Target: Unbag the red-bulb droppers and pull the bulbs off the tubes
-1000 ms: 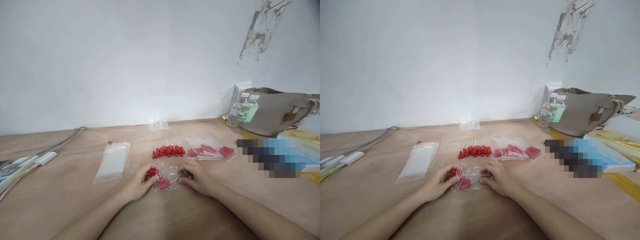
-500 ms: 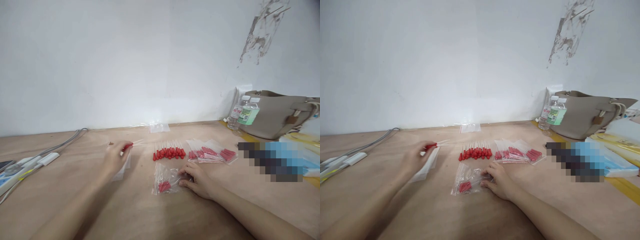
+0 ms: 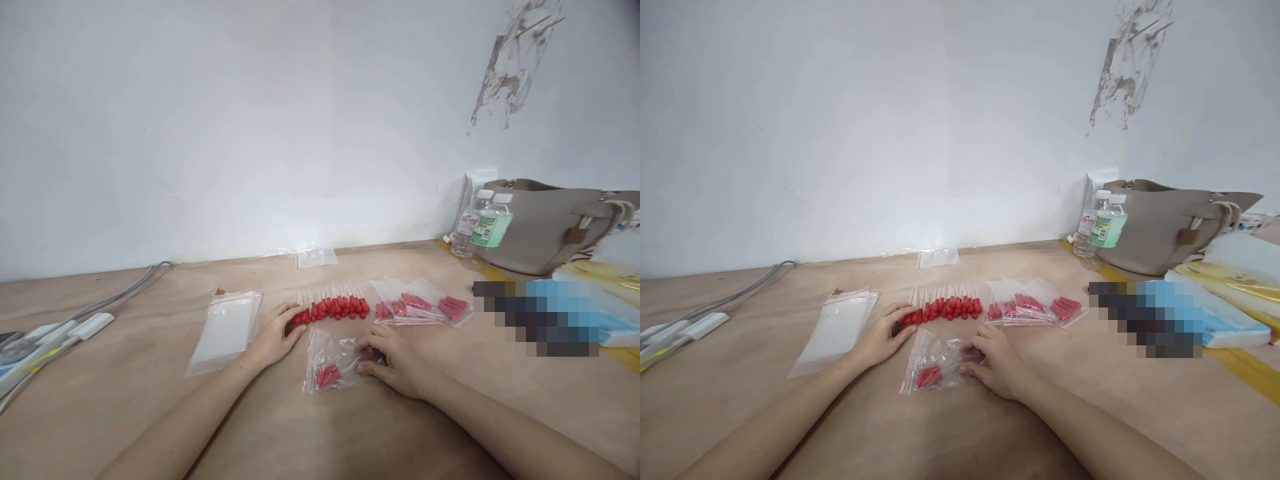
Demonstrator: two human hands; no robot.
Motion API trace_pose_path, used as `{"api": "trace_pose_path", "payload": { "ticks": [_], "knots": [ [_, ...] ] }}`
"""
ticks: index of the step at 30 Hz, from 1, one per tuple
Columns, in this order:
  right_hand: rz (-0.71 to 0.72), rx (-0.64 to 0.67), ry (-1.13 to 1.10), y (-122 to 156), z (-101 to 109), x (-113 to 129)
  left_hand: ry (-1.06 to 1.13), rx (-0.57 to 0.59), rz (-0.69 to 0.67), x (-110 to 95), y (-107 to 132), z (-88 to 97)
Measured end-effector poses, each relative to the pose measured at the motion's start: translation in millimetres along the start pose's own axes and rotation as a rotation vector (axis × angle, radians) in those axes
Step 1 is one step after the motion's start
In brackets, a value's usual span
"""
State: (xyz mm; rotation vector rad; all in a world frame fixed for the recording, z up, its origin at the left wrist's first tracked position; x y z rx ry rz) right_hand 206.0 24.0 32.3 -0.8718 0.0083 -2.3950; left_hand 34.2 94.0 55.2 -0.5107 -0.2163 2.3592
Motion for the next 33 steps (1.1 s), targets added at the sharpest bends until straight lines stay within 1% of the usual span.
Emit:
{"api": "trace_pose_path", "payload": {
  "ticks": [4, 9, 11, 13, 14, 15, 16, 19, 21, 23, 26, 27, 29, 31, 33],
  "knots": [
    [0.001, -0.002, -0.001, 0.2, -0.5, -1.5, 0.097, 0.006, 0.029, 5.2, -0.9, 0.0],
    [0.011, -0.013, -0.009, 0.4, 0.9, 0.1, 0.19, 0.004, -0.007, 2.9, -3.6, 0.6],
    [0.011, -0.01, -0.01, 0.3, 1.2, 0.9, 0.18, -0.06, 0.001, 1.0, 0.7, 7.5],
    [0.005, -0.008, -0.007, 0.2, 1.6, 0.8, 0.165, -0.181, 0.061, 1.3, 11.8, 19.4],
    [0.002, -0.008, -0.004, 0.2, 1.7, 0.6, 0.164, -0.219, 0.086, -0.3, 18.6, 23.4],
    [0.0, -0.008, -0.001, 0.1, 1.8, 0.4, 0.169, -0.223, 0.089, -4.8, 24.6, 24.3],
    [0.001, -0.009, 0.002, -0.1, 1.7, 0.4, 0.182, -0.188, 0.069, -12.1, 28.9, 21.9],
    [0.017, -0.014, 0.012, -0.2, 1.6, 2.1, 0.267, 0.045, -0.096, -45.4, 36.4, 3.3],
    [0.023, -0.024, 0.023, 0.2, 2.2, 3.6, 0.344, 0.161, -0.16, -61.0, 38.4, -6.1],
    [0.009, -0.048, 0.04, 1.1, 4.0, 3.8, 0.394, 0.254, -0.177, -69.3, 36.6, -14.2],
    [-0.02, -0.086, 0.074, 2.5, 7.1, 3.7, 0.386, 0.365, -0.188, -75.0, 32.6, -23.6],
    [-0.025, -0.095, 0.087, 2.8, 7.7, 4.1, 0.375, 0.394, -0.204, -77.1, 32.4, -25.4],
    [-0.024, -0.107, 0.111, 2.9, 8.2, 5.5, 0.357, 0.416, -0.238, -80.8, 33.1, -26.1],
    [-0.022, -0.114, 0.128, 2.8, 8.3, 6.1, 0.34, 0.391, -0.253, -82.3, 34.4, -23.9],
    [-0.013, -0.111, 0.127, 3.0, 8.1, 6.3, 0.324, 0.326, -0.235, -80.3, 35.2, -19.8]
  ]
}}
Point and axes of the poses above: each hand's wrist, its own y-axis away from the middle knuckle, its own z-axis out of the back of the hand, x = y × z, the point moved 10 cm from there along -y, towards the middle knuckle, and after that the axes turned 11 degrees about x, right-handed, at the moved point
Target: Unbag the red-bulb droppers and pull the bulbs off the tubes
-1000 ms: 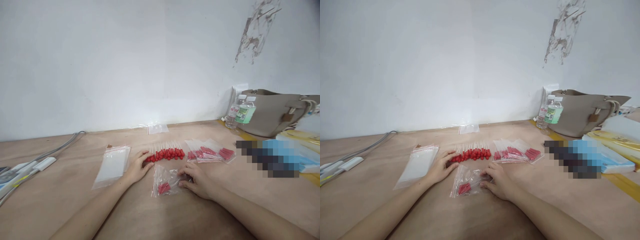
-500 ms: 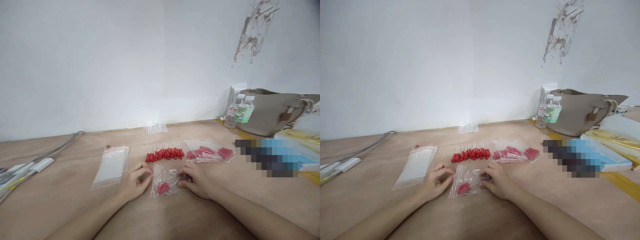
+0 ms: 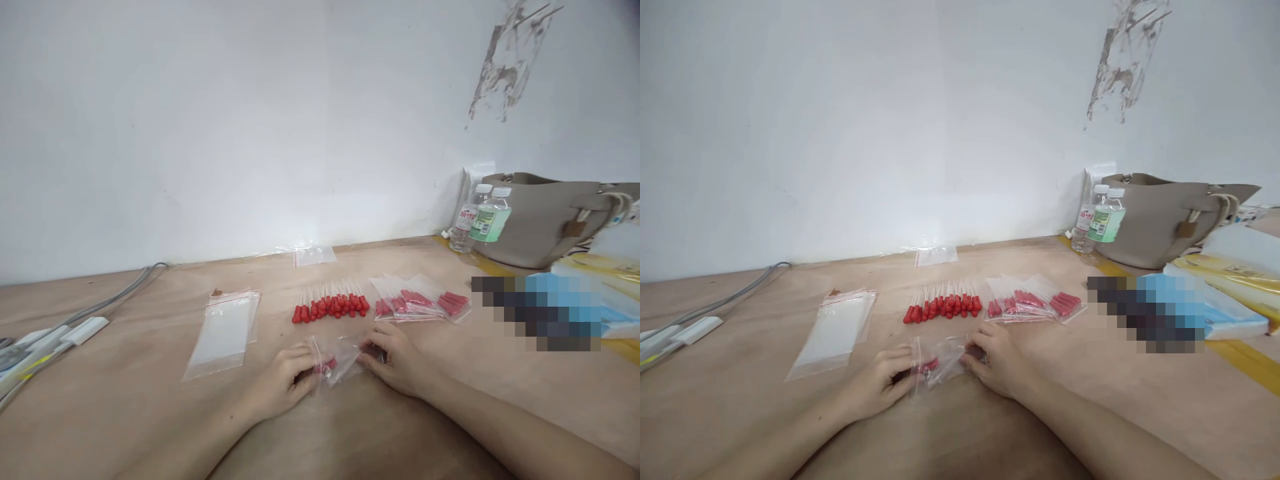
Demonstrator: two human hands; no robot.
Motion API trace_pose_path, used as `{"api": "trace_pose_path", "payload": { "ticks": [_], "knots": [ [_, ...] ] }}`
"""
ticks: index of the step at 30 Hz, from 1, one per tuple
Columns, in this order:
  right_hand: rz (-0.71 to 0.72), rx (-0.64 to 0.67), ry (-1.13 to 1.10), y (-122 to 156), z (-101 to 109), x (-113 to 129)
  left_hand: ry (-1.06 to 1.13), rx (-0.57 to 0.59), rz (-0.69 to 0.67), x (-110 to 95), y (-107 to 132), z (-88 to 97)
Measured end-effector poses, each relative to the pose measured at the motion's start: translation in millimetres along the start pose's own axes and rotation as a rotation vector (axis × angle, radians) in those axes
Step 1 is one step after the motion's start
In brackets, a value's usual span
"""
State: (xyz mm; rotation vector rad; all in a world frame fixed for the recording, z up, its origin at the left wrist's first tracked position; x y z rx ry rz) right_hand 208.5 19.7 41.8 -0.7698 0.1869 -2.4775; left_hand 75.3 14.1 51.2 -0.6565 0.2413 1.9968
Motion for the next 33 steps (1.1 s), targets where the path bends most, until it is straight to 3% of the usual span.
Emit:
{"api": "trace_pose_path", "payload": {
  "ticks": [5, 9, 11, 13, 17, 19, 21, 23, 24, 29, 33],
  "knots": [
    [0.032, 0.09, -0.085, 2.3, -3.9, 1.0, 0.03, -0.169, 0.087, 10.3, 8.0, 12.6],
    [-0.001, 0.133, -0.101, 4.4, -4.0, -0.2, 0.121, -0.088, 0.132, 18.9, 11.5, 22.4],
    [-0.006, 0.144, -0.104, 4.4, -4.7, -0.2, 0.171, -0.027, 0.165, 23.9, 16.4, 35.8],
    [-0.001, 0.149, -0.108, 3.8, -5.7, 0.0, 0.203, -0.032, 0.201, 29.1, 26.0, 61.4],
    [0.001, 0.138, -0.115, 2.4, -6.4, -1.3, 0.177, -0.207, 0.251, 34.5, 53.9, 127.2],
    [0.005, 0.137, -0.116, 1.9, -6.5, -1.2, 0.137, -0.383, 0.266, 34.9, 67.5, 154.7],
    [0.009, 0.138, -0.113, 1.8, -6.5, -0.6, 0.047, -0.566, 0.247, 31.7, 74.2, 168.2],
    [0.008, 0.135, -0.109, 2.0, -6.1, -0.5, -0.112, -0.636, 0.202, 26.4, 65.1, 161.0],
    [0.007, 0.132, -0.107, 2.1, -5.8, -0.6, -0.217, -0.598, 0.193, 25.6, 53.1, 149.5],
    [0.029, 0.124, -0.093, 2.3, -5.9, 0.8, -0.627, -0.274, 0.065, 24.6, -13.6, 80.8],
    [0.054, 0.115, -0.093, 1.6, -5.0, 2.7, -0.701, -0.092, 0.082, 29.8, -40.2, 56.3]
  ]
}}
Point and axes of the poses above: each hand's wrist, its own y-axis away from the middle knuckle, its own z-axis out of the back of the hand, x = y × z, the point moved 10 cm from there along -y, towards the middle knuckle, and after that the axes turned 11 degrees about x, right-handed, at the moved point
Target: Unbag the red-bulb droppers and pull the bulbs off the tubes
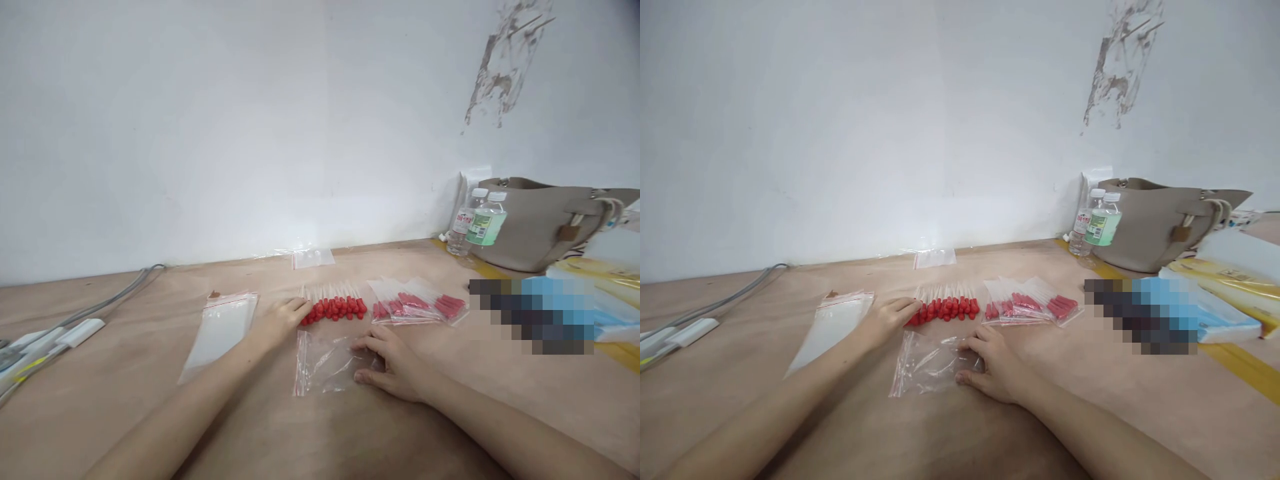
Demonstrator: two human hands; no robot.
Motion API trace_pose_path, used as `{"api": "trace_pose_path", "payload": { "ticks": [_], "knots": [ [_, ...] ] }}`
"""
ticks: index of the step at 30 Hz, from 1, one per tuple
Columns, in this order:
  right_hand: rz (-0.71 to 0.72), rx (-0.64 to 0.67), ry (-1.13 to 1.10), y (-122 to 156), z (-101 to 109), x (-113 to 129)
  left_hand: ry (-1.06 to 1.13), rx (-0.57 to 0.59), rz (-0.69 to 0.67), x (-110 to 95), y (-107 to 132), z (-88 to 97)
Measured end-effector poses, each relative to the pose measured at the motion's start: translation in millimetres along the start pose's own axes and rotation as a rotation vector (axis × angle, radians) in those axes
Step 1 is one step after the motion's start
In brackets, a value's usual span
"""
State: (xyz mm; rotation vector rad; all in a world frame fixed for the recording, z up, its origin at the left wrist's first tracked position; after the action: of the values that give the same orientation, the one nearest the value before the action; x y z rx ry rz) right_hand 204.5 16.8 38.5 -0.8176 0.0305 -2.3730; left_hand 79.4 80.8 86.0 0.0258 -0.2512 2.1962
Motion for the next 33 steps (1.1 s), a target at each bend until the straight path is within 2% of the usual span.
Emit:
{"api": "trace_pose_path", "payload": {
  "ticks": [4, 6, 9, 11, 13, 15, 18, 21, 23, 26, 28, 29, 31, 33],
  "knots": [
    [0.001, -0.002, 0.004, -0.3, 0.1, 0.3, 0.097, 0.05, 0.014, -0.4, -5.1, -4.2],
    [0.0, -0.004, 0.011, -0.3, -0.3, 0.0, 0.168, -0.019, 0.011, -2.1, -0.2, 3.5],
    [0.002, -0.004, 0.02, -0.3, -1.5, -0.7, 0.257, -0.206, -0.003, -11.5, 18.6, 22.3],
    [0.013, 0.003, 0.029, -0.7, -2.1, 0.1, 0.314, -0.237, -0.035, -24.9, 31.7, 24.8],
    [0.031, 0.024, 0.048, -1.2, -2.4, 2.7, 0.331, -0.098, -0.094, -44.1, 38.8, 11.3],
    [0.048, 0.067, 0.092, -1.4, -3.5, 6.4, 0.315, 0.112, -0.142, -60.2, 45.2, -10.6],
    [0.065, 0.154, 0.208, 0.0, -7.6, 12.5, 0.309, 0.35, -0.147, -65.9, 57.0, -37.1],
    [0.078, 0.183, 0.307, 2.8, -9.3, 18.0, 0.367, 0.401, -0.105, -59.4, 64.2, -44.9],
    [0.096, 0.155, 0.341, 3.9, -6.9, 20.9, 0.449, 0.352, -0.043, -51.3, 64.6, -43.3],
    [0.085, -0.011, 0.402, 5.1, 14.5, 16.2, 0.646, 0.152, 0.163, -24.4, 62.5, -36.0],
    [0.005, -0.224, 0.449, 10.5, 46.0, 1.4, 0.755, 0.035, 0.335, -1.9, 63.4, -37.2],
    [-0.063, -0.348, 0.465, 16.4, 65.3, -9.9, 0.793, 0.022, 0.402, 6.4, 63.5, -41.1],
    [-0.202, -0.473, 0.49, 27.2, 94.6, -36.4, 0.837, 0.088, 0.485, 15.1, 62.1, -52.2],
    [-0.323, -0.489, 0.503, 35.7, 113.3, -62.7, 0.866, 0.22, 0.488, 13.5, 60.8, -60.0]
  ]
}}
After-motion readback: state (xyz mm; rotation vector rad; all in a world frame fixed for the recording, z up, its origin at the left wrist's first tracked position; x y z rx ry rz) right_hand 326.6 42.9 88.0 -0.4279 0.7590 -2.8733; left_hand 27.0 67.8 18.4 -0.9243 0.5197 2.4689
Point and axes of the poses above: each hand's wrist, its own y-axis away from the middle knuckle, its own z-axis out of the back of the hand, x = y × z, the point moved 10 cm from there along -y, towards the middle knuckle, and after that the axes turned 11 degrees about x, right-handed, at the moved point
